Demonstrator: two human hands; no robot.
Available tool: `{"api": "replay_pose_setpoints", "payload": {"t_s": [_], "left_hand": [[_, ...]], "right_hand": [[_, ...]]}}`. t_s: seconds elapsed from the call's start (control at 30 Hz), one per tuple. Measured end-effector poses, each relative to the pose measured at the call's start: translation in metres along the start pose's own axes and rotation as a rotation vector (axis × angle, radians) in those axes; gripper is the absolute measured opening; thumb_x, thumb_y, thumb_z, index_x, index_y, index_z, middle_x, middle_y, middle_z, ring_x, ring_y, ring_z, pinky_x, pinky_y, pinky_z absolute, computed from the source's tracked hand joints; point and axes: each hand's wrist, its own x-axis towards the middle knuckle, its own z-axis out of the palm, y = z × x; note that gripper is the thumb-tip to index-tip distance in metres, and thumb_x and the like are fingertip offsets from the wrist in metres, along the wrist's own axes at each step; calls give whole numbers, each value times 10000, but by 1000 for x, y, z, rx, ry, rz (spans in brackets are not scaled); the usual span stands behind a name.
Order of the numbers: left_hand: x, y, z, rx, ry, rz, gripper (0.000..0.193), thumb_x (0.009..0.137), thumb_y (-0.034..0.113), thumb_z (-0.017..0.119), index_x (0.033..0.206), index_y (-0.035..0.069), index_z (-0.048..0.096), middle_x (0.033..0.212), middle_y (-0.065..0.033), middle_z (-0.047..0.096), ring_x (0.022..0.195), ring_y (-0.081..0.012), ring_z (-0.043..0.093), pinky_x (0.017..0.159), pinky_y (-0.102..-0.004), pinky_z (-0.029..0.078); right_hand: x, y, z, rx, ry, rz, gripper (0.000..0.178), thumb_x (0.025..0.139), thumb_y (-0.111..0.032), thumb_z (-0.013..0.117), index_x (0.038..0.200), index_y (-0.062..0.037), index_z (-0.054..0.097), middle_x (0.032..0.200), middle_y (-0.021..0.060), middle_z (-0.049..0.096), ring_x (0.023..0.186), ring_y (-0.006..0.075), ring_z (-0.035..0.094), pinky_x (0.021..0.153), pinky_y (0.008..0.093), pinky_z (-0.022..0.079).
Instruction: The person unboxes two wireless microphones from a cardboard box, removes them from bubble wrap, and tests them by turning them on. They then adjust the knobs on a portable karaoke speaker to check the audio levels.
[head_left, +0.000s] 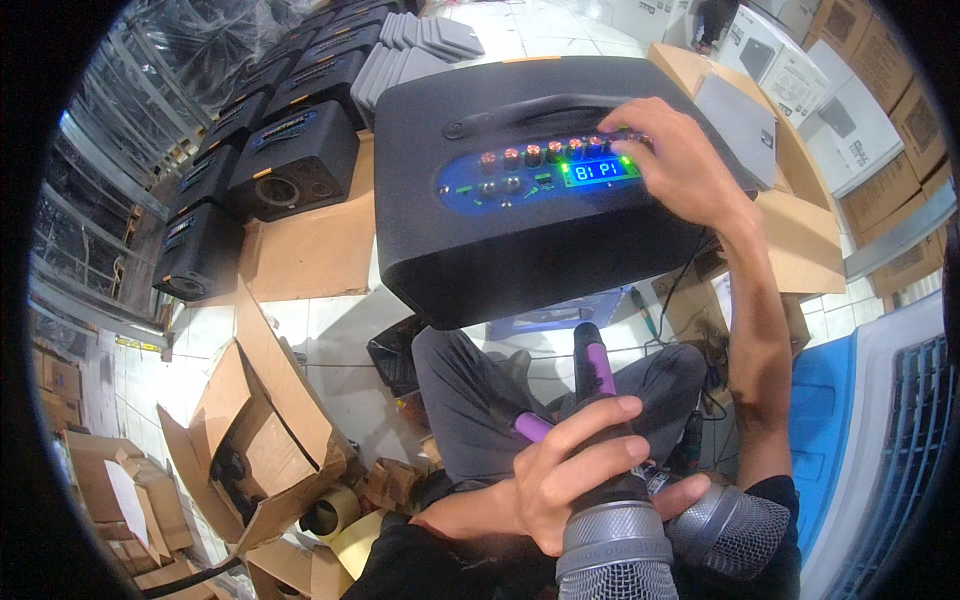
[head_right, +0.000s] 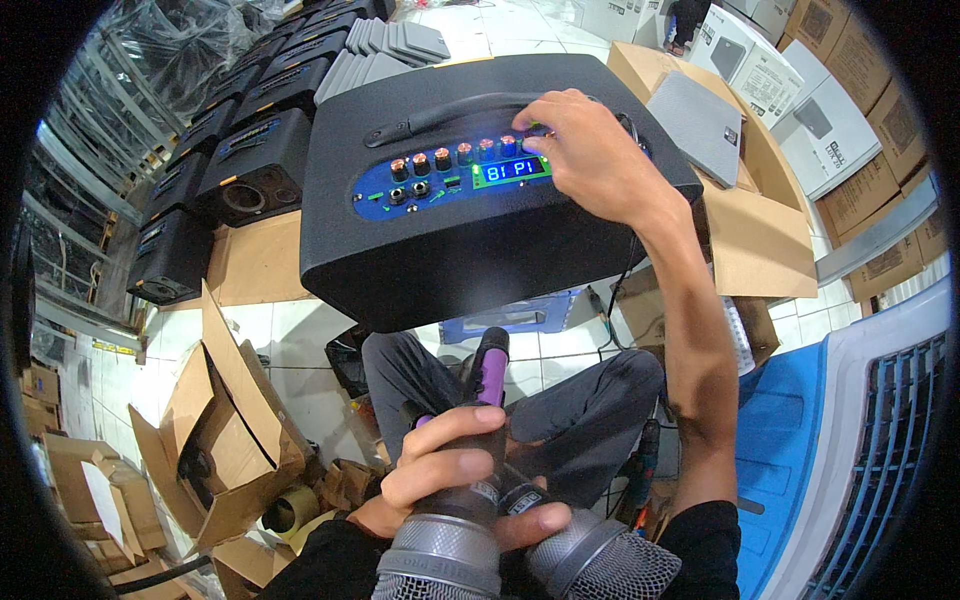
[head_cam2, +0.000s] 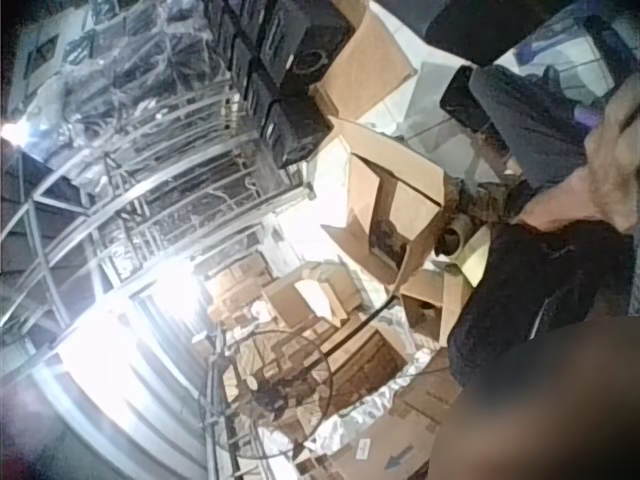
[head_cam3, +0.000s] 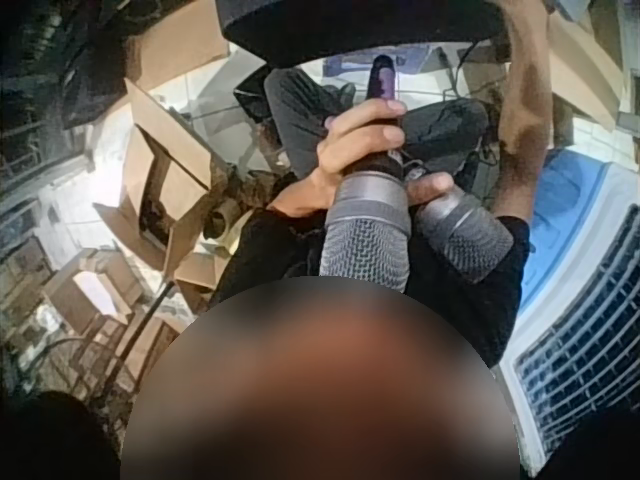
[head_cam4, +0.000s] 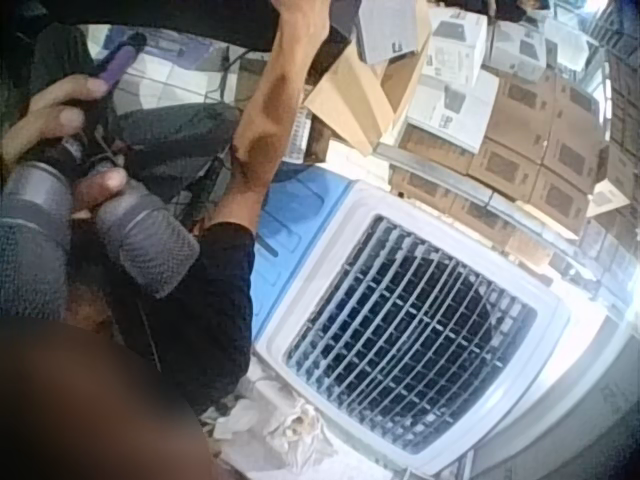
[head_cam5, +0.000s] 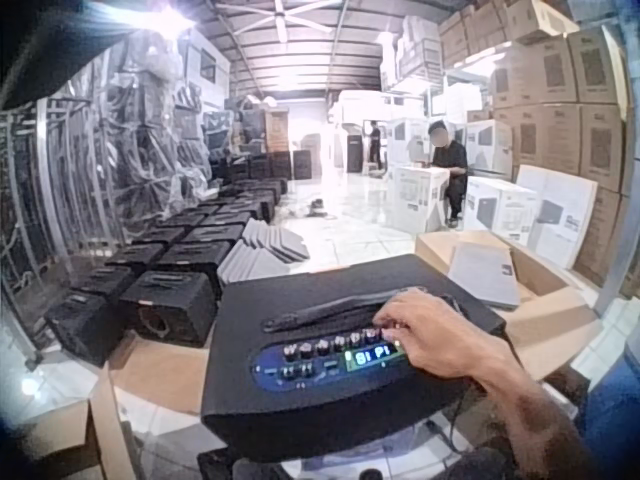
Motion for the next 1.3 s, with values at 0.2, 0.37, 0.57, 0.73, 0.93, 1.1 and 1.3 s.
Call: {"api": "replay_pose_setpoints", "payload": {"t_s": [0.2,0.37,0.57,0.73,0.93,1.1,1.3], "left_hand": [[1,2,-2,-10,23,-50,460,638,176,956,919,-46,668,1035,-96,589,975,-306,687,708,-335,651],[0,3,-4,-53,41,-85,443,641,167,953,915,-36,670,1036,-95,580,970,-304,685,701,-340,650],[-3,-3,-1,-43,35,-47,420,644,158,949,913,-25,683,1049,-97,579,981,-319,680,692,-338,649],[-3,-6,-1,-13,32,-53,431,642,167,952,918,-23,683,1054,-101,581,975,-322,682,693,-328,645],[-2,-1,1,-29,90,-126,434,645,171,953,915,-25,675,1047,-98,582,963,-319,686,683,-329,644],[-3,-2,0,-3,51,-104,442,644,170,953,922,-27,673,1037,-96,580,963,-316,687,683,-335,646],[-2,-1,2,-27,80,-118,431,643,162,951,917,-39,686,1041,-96,581,969,-324,685,692,-339,648]], "right_hand": [[7,-8,13,123,-1,-17,248,899,-98,653,1113,29,652,1107,173,659,1050,330,607,949,399,475],[7,-7,16,152,10,-31,240,869,-60,673,1091,28,652,1106,157,674,1051,308,620,957,383,477],[6,-9,19,130,36,4,240,868,-70,677,1088,24,659,1069,149,681,1036,306,618,945,385,478],[10,-9,18,115,2,-37,218,879,-88,671,1072,14,670,1050,149,681,1008,296,614,927,384,477],[11,-11,22,137,20,-31,179,893,-100,662,1040,2,676,1033,148,677,988,291,609,913,386,473],[11,-10,21,102,12,-29,169,901,-111,668,1024,5,676,1011,142,672,970,284,604,913,383,475],[10,-10,24,143,14,11,183,903,-114,671,1042,4,675,1015,136,678,975,265,607,919,373,476]]}}
